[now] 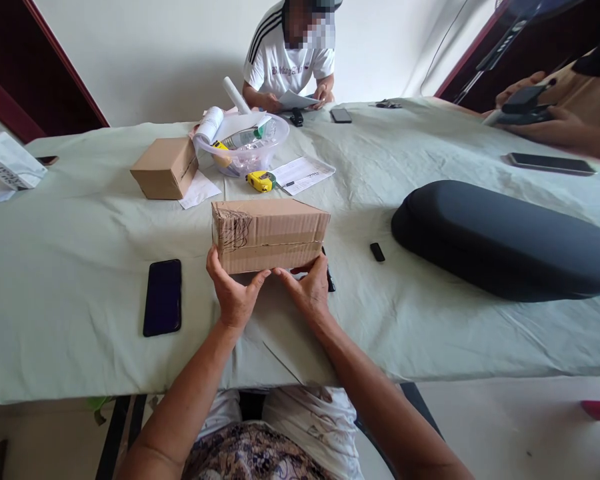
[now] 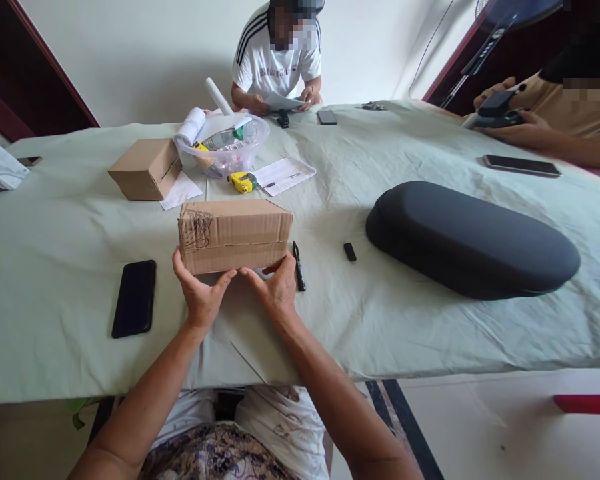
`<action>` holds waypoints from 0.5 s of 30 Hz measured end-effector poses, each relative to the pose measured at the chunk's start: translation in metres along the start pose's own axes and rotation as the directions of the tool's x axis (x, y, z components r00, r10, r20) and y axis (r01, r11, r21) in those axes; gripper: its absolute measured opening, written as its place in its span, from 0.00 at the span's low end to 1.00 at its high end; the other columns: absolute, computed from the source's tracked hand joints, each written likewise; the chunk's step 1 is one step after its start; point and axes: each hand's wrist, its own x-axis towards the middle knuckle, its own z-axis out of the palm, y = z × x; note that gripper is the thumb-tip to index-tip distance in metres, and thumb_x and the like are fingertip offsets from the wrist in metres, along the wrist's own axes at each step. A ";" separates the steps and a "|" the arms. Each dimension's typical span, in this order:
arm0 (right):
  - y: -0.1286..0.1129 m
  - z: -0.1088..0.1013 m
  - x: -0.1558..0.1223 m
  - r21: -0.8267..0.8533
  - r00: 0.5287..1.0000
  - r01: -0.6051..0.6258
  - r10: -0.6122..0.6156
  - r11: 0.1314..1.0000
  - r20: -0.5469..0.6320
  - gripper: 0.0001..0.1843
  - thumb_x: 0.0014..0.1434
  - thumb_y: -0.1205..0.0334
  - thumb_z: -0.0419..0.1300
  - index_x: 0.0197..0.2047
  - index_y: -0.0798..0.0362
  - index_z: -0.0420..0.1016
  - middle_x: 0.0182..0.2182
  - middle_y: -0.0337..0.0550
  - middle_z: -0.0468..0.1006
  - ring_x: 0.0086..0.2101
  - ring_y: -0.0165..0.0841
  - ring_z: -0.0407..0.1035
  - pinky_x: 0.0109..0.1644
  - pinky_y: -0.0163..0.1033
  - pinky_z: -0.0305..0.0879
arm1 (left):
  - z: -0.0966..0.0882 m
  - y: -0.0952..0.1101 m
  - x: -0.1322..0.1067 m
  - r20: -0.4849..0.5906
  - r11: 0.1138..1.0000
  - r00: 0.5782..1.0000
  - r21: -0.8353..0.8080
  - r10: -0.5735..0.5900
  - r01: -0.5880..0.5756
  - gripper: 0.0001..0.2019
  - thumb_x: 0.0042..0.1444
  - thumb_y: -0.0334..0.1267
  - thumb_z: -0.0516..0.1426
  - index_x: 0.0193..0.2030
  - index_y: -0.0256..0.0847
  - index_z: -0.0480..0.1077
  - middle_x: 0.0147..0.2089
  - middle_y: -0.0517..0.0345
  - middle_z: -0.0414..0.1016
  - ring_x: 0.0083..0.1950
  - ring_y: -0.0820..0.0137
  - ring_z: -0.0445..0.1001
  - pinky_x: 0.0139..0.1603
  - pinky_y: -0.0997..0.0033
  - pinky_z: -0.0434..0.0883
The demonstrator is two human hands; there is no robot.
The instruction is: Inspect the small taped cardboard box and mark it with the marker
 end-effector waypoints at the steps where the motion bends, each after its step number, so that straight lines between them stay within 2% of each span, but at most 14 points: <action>1: 0.000 0.000 0.000 0.018 1.000 0.013 -0.013 1.000 -0.002 0.39 0.42 0.33 0.70 0.47 0.50 0.62 0.35 0.39 0.71 0.30 0.37 0.71 0.37 0.46 0.68 | 0.000 0.000 0.001 -0.002 1.000 1.000 -0.008 -0.010 0.010 0.56 0.47 0.58 0.69 0.73 0.37 0.45 0.71 0.29 0.55 0.74 0.46 0.58 0.74 0.44 0.56; 5: -0.001 -0.003 0.004 0.152 0.999 0.023 -0.029 0.988 0.034 0.32 0.52 0.35 0.63 0.49 0.49 0.64 0.41 0.44 0.73 0.30 0.34 0.71 0.33 0.43 0.70 | -0.003 -0.001 0.004 0.022 0.994 0.998 -0.093 -0.056 0.058 0.50 0.52 0.52 0.67 0.73 0.40 0.45 0.72 0.32 0.54 0.73 0.49 0.59 0.73 0.46 0.59; 8: -0.003 -0.009 0.007 0.191 0.996 0.004 -0.022 0.982 0.090 0.22 0.60 0.38 0.56 0.43 0.48 0.66 0.34 0.39 0.75 0.29 0.34 0.73 0.34 0.41 0.70 | -0.007 -0.005 0.009 0.043 0.983 0.997 -0.169 -0.060 0.066 0.46 0.54 0.49 0.66 0.74 0.43 0.46 0.72 0.36 0.57 0.73 0.51 0.61 0.73 0.46 0.59; 11: -0.005 -0.012 0.008 0.192 0.985 -0.015 -0.019 0.981 0.171 0.19 0.63 0.41 0.52 0.40 0.48 0.67 0.28 0.37 0.76 0.28 0.34 0.75 0.35 0.40 0.69 | -0.013 -0.010 0.016 0.004 0.980 1.000 -0.201 -0.001 0.002 0.44 0.54 0.47 0.65 0.73 0.44 0.49 0.71 0.37 0.57 0.74 0.51 0.58 0.73 0.47 0.58; 15: -0.006 -0.011 0.007 0.103 0.946 0.030 -0.061 0.994 0.319 0.18 0.62 0.43 0.54 0.37 0.49 0.69 0.26 0.40 0.79 0.28 0.35 0.75 0.35 0.39 0.68 | -0.021 -0.016 0.026 -0.087 0.972 0.992 -0.210 0.088 -0.104 0.38 0.55 0.45 0.63 0.70 0.43 0.52 0.72 0.38 0.55 0.75 0.51 0.57 0.73 0.48 0.58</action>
